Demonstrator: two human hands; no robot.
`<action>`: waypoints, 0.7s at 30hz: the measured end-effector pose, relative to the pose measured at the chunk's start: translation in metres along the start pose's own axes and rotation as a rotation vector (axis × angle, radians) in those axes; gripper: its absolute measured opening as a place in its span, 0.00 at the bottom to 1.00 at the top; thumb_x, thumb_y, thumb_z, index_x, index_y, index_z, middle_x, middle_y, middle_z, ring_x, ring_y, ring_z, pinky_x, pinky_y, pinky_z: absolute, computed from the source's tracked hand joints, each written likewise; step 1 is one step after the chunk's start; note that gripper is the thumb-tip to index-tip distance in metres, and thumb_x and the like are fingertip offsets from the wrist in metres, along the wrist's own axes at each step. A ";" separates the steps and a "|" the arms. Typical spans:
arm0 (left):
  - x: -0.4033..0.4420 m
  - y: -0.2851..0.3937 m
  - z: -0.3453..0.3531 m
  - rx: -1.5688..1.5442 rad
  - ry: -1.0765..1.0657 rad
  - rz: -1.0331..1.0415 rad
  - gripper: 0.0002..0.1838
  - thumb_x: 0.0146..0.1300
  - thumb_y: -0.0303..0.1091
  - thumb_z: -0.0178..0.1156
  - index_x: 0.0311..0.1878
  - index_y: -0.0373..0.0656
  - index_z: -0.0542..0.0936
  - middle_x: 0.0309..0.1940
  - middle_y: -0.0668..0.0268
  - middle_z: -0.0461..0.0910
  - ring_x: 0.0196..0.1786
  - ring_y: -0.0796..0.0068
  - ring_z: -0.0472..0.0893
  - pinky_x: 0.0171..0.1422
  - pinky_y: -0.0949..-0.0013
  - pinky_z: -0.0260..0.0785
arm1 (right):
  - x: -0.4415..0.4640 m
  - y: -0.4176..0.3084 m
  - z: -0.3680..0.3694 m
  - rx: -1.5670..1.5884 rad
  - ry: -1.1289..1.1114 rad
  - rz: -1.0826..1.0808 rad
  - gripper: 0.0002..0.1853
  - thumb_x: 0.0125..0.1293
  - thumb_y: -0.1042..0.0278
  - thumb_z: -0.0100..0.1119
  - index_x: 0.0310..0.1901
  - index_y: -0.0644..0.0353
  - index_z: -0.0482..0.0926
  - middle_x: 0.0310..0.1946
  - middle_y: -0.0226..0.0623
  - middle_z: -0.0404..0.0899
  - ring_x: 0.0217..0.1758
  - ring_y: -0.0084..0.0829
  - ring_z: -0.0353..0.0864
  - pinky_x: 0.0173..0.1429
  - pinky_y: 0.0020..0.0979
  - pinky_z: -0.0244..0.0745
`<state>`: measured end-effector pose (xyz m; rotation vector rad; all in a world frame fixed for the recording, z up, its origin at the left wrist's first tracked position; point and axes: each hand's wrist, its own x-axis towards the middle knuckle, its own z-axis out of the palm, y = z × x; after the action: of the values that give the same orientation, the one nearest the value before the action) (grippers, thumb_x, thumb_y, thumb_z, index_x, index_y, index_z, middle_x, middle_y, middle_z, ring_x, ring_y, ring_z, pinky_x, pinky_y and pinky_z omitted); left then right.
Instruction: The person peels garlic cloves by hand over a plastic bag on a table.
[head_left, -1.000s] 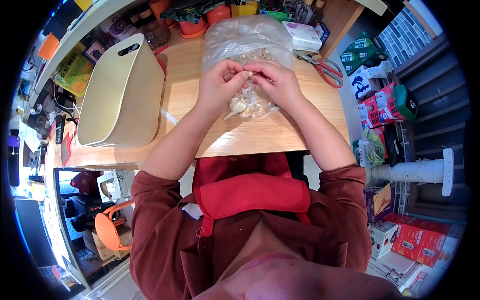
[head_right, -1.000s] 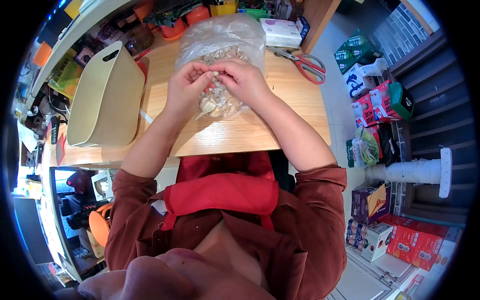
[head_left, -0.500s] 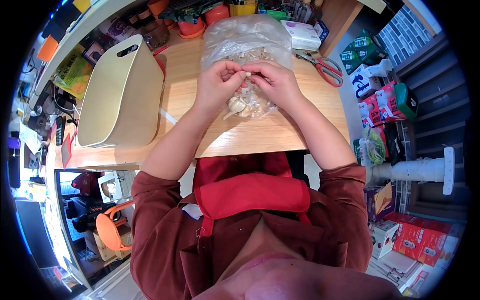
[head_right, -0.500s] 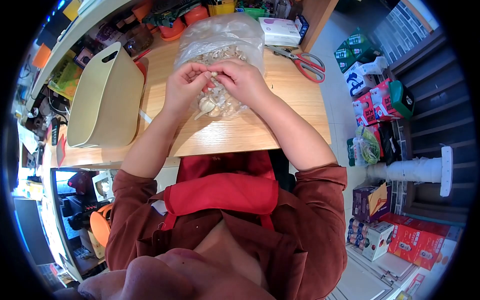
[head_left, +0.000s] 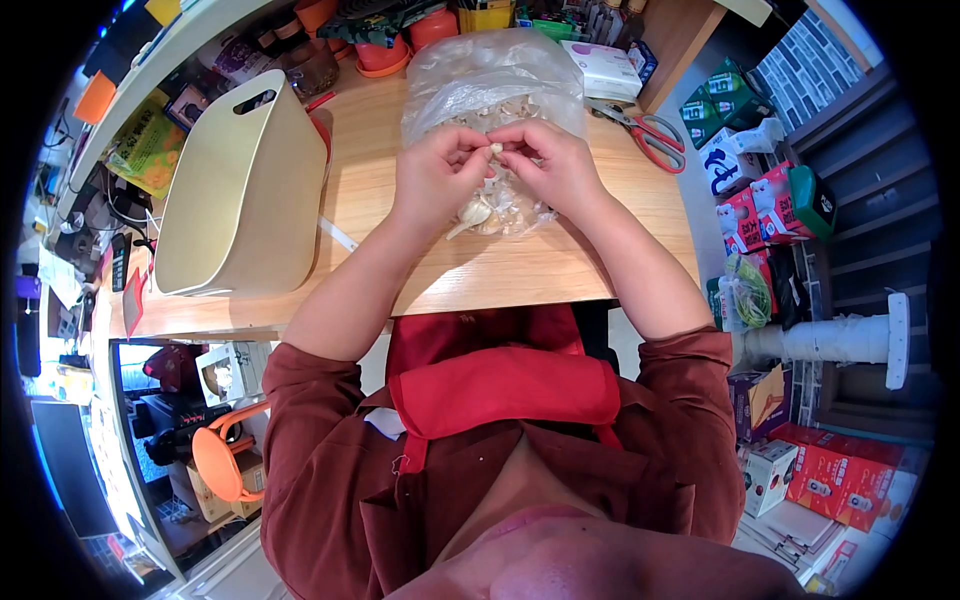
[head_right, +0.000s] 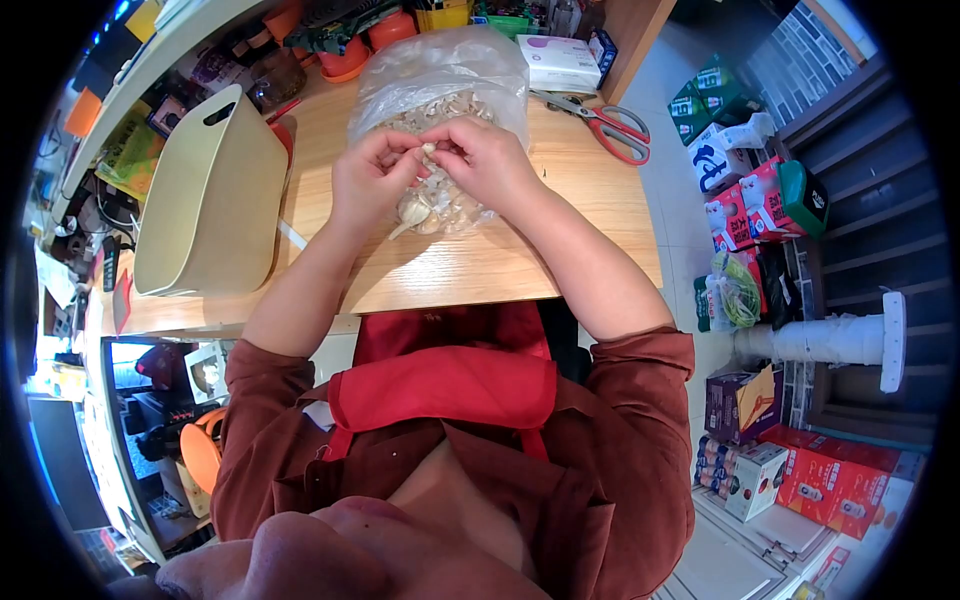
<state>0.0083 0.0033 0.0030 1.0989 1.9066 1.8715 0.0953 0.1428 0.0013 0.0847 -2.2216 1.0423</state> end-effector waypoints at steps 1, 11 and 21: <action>0.000 -0.002 0.000 0.024 0.013 0.014 0.05 0.56 0.23 0.58 0.35 0.35 0.78 0.29 0.64 0.80 0.30 0.81 0.80 0.33 0.78 0.72 | 0.000 0.000 0.000 -0.006 0.001 -0.003 0.10 0.52 0.75 0.62 0.38 0.57 0.78 0.31 0.35 0.77 0.32 0.32 0.78 0.35 0.27 0.73; 0.001 -0.008 -0.003 0.377 -0.003 0.244 0.04 0.56 0.22 0.58 0.35 0.35 0.75 0.26 0.66 0.78 0.29 0.82 0.79 0.33 0.79 0.72 | 0.000 0.001 -0.001 -0.032 -0.051 0.014 0.10 0.52 0.75 0.61 0.38 0.57 0.78 0.31 0.35 0.77 0.32 0.30 0.78 0.35 0.27 0.74; 0.002 -0.010 -0.004 0.308 0.024 0.151 0.03 0.57 0.21 0.54 0.35 0.35 0.72 0.26 0.67 0.76 0.29 0.82 0.78 0.31 0.79 0.71 | 0.001 0.000 -0.003 0.151 -0.108 0.240 0.10 0.57 0.79 0.58 0.42 0.64 0.76 0.35 0.32 0.79 0.35 0.18 0.79 0.39 0.19 0.74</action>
<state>0.0012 0.0033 -0.0047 1.3496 2.2370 1.7071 0.0956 0.1451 0.0033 -0.0629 -2.2871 1.3649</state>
